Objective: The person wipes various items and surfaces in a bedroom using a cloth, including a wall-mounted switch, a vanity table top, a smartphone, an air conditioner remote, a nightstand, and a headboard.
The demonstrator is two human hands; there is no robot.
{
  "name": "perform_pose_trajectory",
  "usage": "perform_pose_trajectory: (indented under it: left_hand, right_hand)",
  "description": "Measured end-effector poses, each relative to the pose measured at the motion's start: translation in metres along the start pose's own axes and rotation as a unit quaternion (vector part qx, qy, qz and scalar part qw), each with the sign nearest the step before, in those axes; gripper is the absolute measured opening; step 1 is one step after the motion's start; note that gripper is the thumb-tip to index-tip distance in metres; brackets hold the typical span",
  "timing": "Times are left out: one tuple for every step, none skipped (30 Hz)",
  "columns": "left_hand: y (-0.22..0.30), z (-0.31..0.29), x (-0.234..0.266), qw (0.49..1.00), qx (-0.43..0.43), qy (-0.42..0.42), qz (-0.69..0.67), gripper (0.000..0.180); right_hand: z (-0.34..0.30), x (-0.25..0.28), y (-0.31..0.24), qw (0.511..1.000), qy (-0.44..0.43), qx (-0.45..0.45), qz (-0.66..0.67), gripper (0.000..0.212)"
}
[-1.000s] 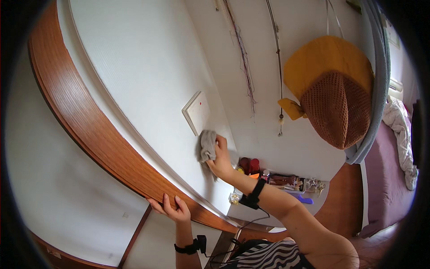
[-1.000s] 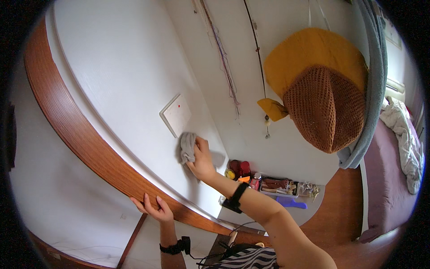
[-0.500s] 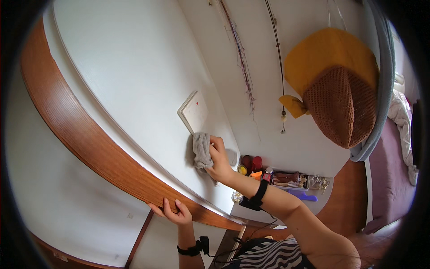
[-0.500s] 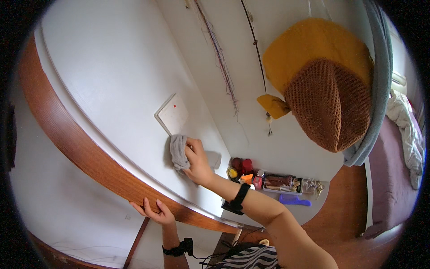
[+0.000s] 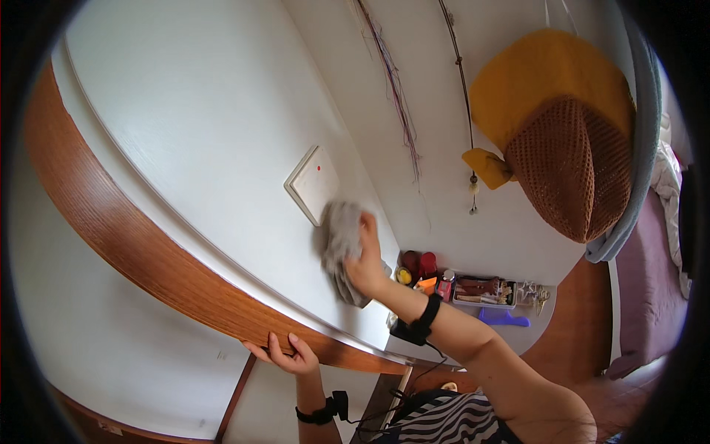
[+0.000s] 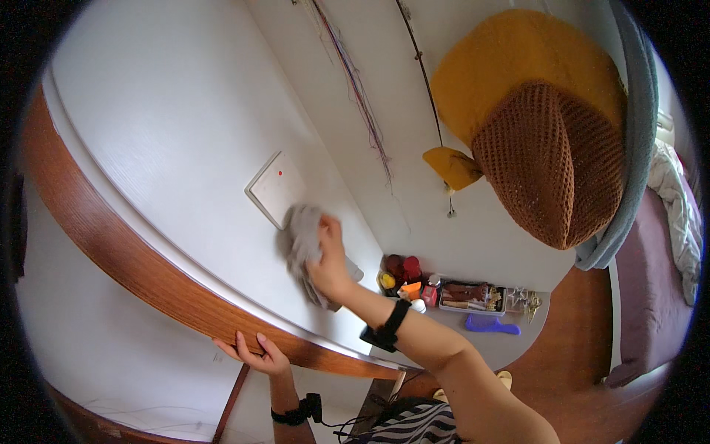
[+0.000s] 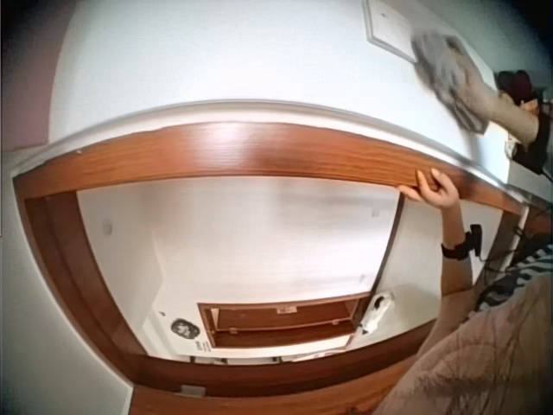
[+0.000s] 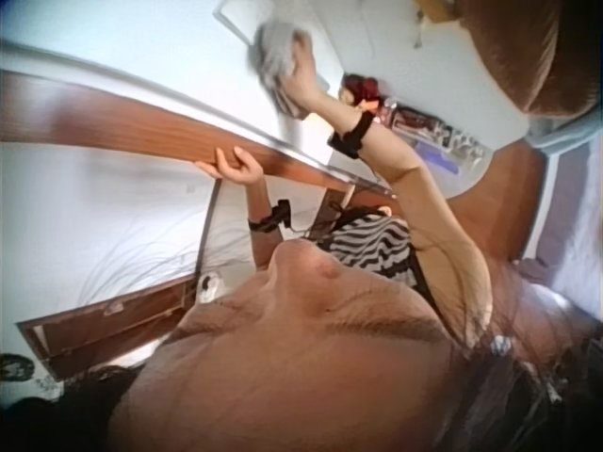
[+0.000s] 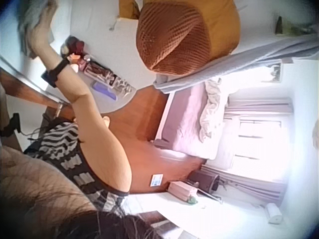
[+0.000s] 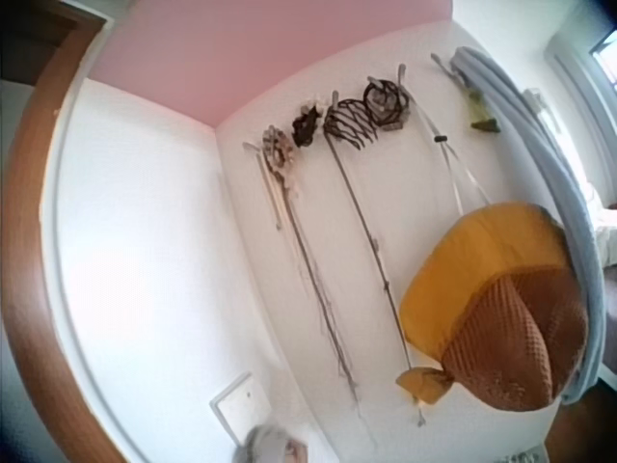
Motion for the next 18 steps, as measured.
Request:
perform_pose_trajectory:
  left_hand:
    - [0.000, -0.001, -0.001, 1.000, 0.000, -0.001, 0.000, 0.035]
    - [0.000, -0.003, -0.002, 1.000, 0.000, 0.001, -0.006, 0.035]
    - [-0.002, -0.003, -0.003, 1.000, 0.000, 0.006, -0.011, 0.035]
    - [-0.003, -0.003, -0.003, 1.000, -0.001, 0.007, -0.009, 0.035]
    - [-0.002, -0.003, -0.003, 1.000, -0.009, 0.000, -0.005, 0.037]
    - [-0.001, -0.002, -0.004, 1.000, -0.016, -0.007, -0.002, 0.039]
    - [0.000, -0.001, -0.003, 1.000, -0.015, -0.006, -0.002, 0.039]
    - [0.001, 0.000, -0.002, 1.000, -0.007, 0.000, -0.003, 0.037]
    - [0.002, 0.000, 0.001, 1.000, 0.002, 0.004, -0.003, 0.035]
    - [0.003, 0.000, 0.001, 1.000, 0.004, 0.002, -0.002, 0.035]
    - [0.003, -0.001, 0.001, 1.000, 0.010, -0.002, 0.005, 0.035]
    - [0.001, -0.001, -0.001, 1.000, 0.014, -0.004, 0.012, 0.035]
    - [0.000, -0.002, -0.001, 1.000, 0.013, -0.003, 0.013, 0.035]
    - [0.000, -0.003, 0.000, 1.000, 0.007, 0.002, 0.003, 0.035]
    - [0.001, -0.003, -0.002, 1.000, 0.001, 0.009, -0.008, 0.035]
    - [0.001, -0.002, -0.001, 1.000, 0.001, 0.009, -0.008, 0.035]
    - [0.003, -0.001, -0.002, 1.000, -0.007, 0.006, -0.002, 0.036]
    - [0.003, -0.001, -0.001, 1.000, -0.014, 0.003, 0.005, 0.036]
  right_hand:
    - [0.013, 0.001, 0.018, 0.995, 0.068, -0.071, -0.012, 0.043]
    - [0.017, -0.001, 0.037, 0.973, 0.096, -0.177, 0.113, 0.042]
    - [0.018, -0.006, 0.036, 0.981, 0.086, -0.156, 0.078, 0.042]
    - [0.017, -0.009, 0.035, 0.987, 0.077, -0.134, 0.043, 0.043]
    - [0.008, -0.011, 0.034, 0.987, 0.076, -0.133, 0.044, 0.043]
    - [-0.006, -0.015, 0.024, 0.996, 0.015, -0.083, -0.003, 0.045]
    - [-0.019, -0.018, 0.012, 0.997, -0.046, -0.033, -0.050, 0.048]
    - [-0.031, -0.018, 0.001, 0.994, -0.094, 0.021, -0.056, 0.048]
    - [-0.033, -0.016, -0.006, 0.990, -0.117, 0.061, -0.042, 0.047]
    - [-0.036, -0.016, -0.014, 0.985, -0.141, 0.100, -0.028, 0.045]
    - [-0.034, -0.015, -0.017, 0.984, -0.142, 0.099, -0.028, 0.045]
    - [-0.027, -0.013, -0.019, 0.988, -0.118, 0.091, -0.047, 0.047]
    - [-0.021, -0.012, -0.022, 0.990, -0.094, 0.083, -0.067, 0.049]
    - [-0.018, -0.016, -0.028, 0.990, -0.094, 0.084, -0.065, 0.049]
    - [-0.015, -0.023, -0.039, 0.979, -0.107, 0.140, -0.104, 0.051]
    - [-0.012, -0.031, -0.054, 0.964, -0.120, 0.193, -0.142, 0.052]
    - [0.000, -0.036, -0.063, 0.968, -0.080, 0.191, -0.139, 0.056]
    - [0.016, -0.040, -0.077, 0.968, -0.080, 0.191, -0.138, 0.056]
Point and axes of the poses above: each hand's wrist, its own z-axis towards the middle knuckle, its own x-axis out of the back of the hand, y = z × x, the point moved 5 cm from there along z, towards the middle knuckle, and after that the axes turned 1 degree about -y, right-handed, at the moved point
